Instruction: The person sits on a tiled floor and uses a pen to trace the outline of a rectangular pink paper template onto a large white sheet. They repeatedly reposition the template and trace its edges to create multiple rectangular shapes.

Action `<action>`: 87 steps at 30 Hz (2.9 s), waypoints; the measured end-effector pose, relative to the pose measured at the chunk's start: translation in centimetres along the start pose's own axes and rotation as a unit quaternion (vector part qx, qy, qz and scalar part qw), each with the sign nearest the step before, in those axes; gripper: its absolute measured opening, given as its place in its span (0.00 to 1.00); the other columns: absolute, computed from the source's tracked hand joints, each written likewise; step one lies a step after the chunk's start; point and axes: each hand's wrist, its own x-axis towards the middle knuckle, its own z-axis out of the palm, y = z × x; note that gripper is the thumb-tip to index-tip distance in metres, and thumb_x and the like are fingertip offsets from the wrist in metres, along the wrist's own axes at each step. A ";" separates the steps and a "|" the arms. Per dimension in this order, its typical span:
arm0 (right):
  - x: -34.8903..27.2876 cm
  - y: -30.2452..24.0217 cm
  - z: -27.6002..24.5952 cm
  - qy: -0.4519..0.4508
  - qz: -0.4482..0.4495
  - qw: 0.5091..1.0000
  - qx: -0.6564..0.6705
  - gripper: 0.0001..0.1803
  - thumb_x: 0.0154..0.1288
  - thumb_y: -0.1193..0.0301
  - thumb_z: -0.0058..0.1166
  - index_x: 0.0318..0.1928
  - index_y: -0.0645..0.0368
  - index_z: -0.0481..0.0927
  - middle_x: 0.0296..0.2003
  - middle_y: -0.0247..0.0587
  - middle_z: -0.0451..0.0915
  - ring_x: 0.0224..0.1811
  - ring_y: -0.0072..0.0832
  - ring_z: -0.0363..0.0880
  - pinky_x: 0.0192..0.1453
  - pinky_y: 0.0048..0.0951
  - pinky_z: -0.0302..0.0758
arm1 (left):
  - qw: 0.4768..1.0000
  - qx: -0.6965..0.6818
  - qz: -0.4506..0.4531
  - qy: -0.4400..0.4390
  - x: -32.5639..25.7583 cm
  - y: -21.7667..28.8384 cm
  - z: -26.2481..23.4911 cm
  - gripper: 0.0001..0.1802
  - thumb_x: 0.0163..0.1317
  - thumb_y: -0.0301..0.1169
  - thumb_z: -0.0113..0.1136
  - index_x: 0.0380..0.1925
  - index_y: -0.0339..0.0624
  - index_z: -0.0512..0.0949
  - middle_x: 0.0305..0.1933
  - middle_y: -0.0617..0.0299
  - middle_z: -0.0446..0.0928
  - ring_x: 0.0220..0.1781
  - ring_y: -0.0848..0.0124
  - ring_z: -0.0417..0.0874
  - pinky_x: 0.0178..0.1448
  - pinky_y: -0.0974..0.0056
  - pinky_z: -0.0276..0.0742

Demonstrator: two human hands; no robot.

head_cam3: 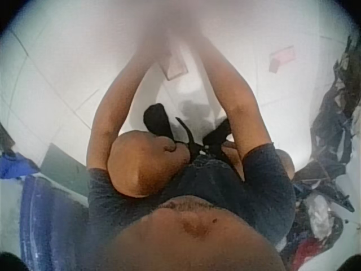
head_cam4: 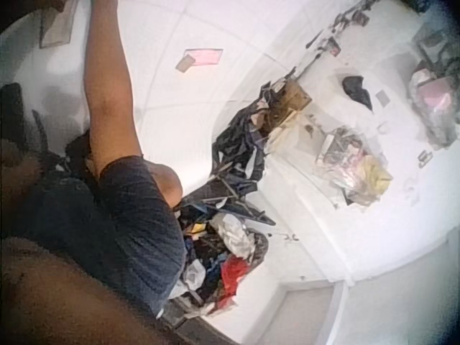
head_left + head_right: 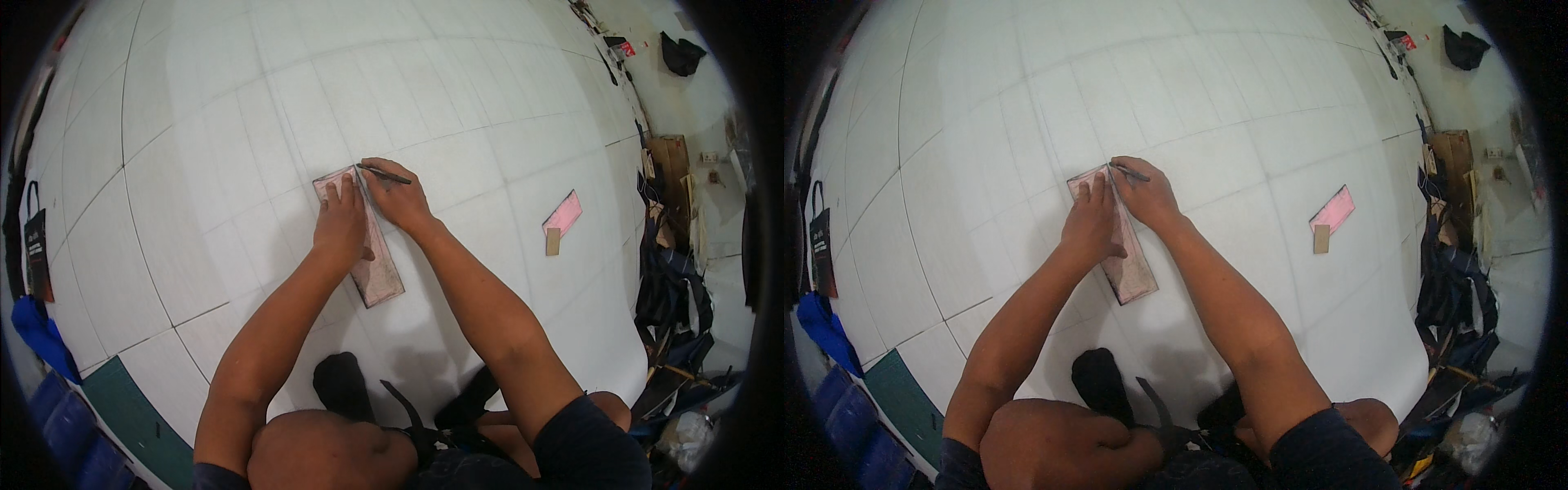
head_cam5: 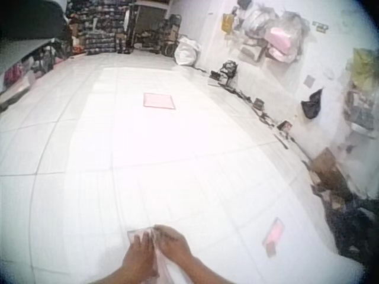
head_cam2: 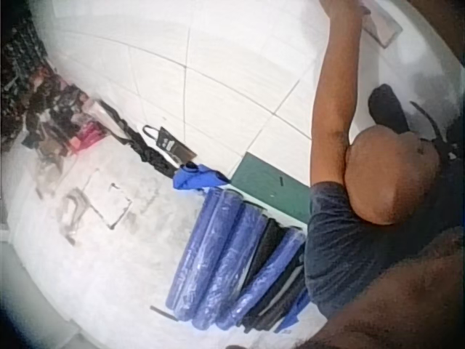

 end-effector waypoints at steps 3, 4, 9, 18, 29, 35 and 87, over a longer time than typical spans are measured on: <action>-0.1 0.2 -0.1 0.000 -0.039 0.999 0.016 0.14 0.73 0.70 0.61 0.55 0.60 0.84 0.52 0.46 0.87 0.55 0.40 0.86 0.58 0.37 0.82 | 1.000 0.001 0.002 0.000 -0.1 0.0 0.0 0.76 0.41 0.53 0.86 0.78 0.24 0.47 0.85 0.38 0.44 0.84 0.38 0.52 0.83 0.48 0.61; -0.2 0.3 -0.3 -0.008 -0.085 0.996 -0.016 0.13 0.72 0.70 0.61 0.54 0.60 0.84 0.50 0.46 0.86 0.53 0.41 0.86 0.56 0.38 0.82 | 1.000 -0.002 0.002 0.000 0.0 0.0 0.0 0.76 0.41 0.53 0.86 0.79 0.24 0.47 0.85 0.38 0.44 0.84 0.38 0.52 0.83 0.48 0.61; -2.3 -0.2 -2.7 -0.102 -0.184 0.968 -0.138 0.11 0.68 0.72 0.62 0.49 0.59 0.82 0.45 0.46 0.85 0.46 0.47 0.84 0.50 0.44 0.81 | 1.000 -0.009 -0.001 0.009 0.3 -0.5 0.6 0.77 0.38 0.52 0.87 0.79 0.25 0.48 0.85 0.38 0.43 0.84 0.38 0.52 0.83 0.48 0.61; -15.8 0.5 -7.6 -0.265 -0.227 0.922 -0.167 0.18 0.56 0.73 0.66 0.49 0.60 0.82 0.42 0.42 0.83 0.42 0.43 0.83 0.48 0.44 0.78 | 1.000 0.001 -0.015 0.002 0.2 -0.3 0.4 0.77 0.39 0.53 0.87 0.79 0.27 0.46 0.86 0.40 0.43 0.85 0.40 0.51 0.83 0.50 0.63; -10.7 -0.1 -6.1 -0.102 0.004 0.994 -0.037 0.16 0.75 0.64 0.58 0.52 0.64 0.85 0.51 0.53 0.86 0.51 0.45 0.86 0.56 0.41 0.81 | 1.000 -0.013 -0.008 0.011 0.3 -0.3 0.4 0.78 0.36 0.52 0.88 0.78 0.26 0.48 0.85 0.38 0.45 0.84 0.36 0.51 0.83 0.50 0.62; -2.0 0.3 -2.1 0.003 -0.042 0.999 -0.003 0.18 0.77 0.63 0.55 0.56 0.63 0.83 0.53 0.53 0.86 0.54 0.48 0.86 0.58 0.40 0.81 | 1.000 -0.011 0.000 0.012 0.4 -0.2 0.7 0.78 0.38 0.52 0.88 0.79 0.27 0.46 0.85 0.41 0.45 0.84 0.39 0.52 0.83 0.51 0.62; -22.6 -0.5 -3.2 0.003 0.183 0.983 -0.020 0.14 0.75 0.65 0.58 0.48 0.63 0.87 0.45 0.53 0.88 0.43 0.47 0.88 0.47 0.41 0.82 | 1.000 -0.012 -0.014 0.021 0.3 -0.4 0.9 0.79 0.35 0.53 0.88 0.79 0.29 0.47 0.86 0.41 0.44 0.85 0.39 0.50 0.83 0.50 0.63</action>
